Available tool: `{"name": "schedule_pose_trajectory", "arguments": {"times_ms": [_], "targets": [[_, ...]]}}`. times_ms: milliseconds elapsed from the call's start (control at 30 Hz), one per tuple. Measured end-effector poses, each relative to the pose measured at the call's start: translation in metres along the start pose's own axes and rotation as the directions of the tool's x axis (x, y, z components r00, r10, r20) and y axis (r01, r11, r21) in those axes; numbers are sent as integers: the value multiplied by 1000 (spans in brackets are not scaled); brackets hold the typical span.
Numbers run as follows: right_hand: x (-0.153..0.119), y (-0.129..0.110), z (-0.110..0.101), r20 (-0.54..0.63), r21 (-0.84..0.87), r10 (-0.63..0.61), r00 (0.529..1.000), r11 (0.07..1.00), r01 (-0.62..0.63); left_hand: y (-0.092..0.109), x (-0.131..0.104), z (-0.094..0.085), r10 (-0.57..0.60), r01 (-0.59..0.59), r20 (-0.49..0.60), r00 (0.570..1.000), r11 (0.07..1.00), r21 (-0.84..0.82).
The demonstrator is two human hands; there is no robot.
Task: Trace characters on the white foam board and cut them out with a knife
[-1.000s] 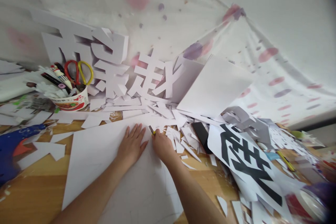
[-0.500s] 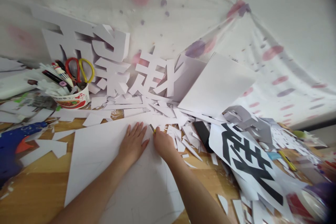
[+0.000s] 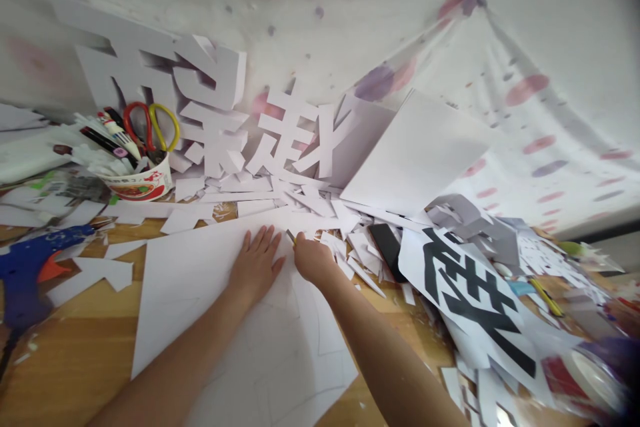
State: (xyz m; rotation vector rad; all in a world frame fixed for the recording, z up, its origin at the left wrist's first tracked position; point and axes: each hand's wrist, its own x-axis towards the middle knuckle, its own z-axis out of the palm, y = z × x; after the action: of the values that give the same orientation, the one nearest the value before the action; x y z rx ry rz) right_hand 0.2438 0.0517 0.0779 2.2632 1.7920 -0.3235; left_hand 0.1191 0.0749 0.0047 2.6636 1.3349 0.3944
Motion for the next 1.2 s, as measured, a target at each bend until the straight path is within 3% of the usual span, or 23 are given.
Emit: {"name": "schedule_pose_trajectory", "arguments": {"times_ms": [633,1200], "targets": [[-3,0,3,17,-51,-16,1000,999,17,1,1,-2,-18,18,40,999,1000,7],[-9,-1,4,20,-78,-26,999,997,28,0,0,2,-15,15,1,1000,1000,-8]]}}
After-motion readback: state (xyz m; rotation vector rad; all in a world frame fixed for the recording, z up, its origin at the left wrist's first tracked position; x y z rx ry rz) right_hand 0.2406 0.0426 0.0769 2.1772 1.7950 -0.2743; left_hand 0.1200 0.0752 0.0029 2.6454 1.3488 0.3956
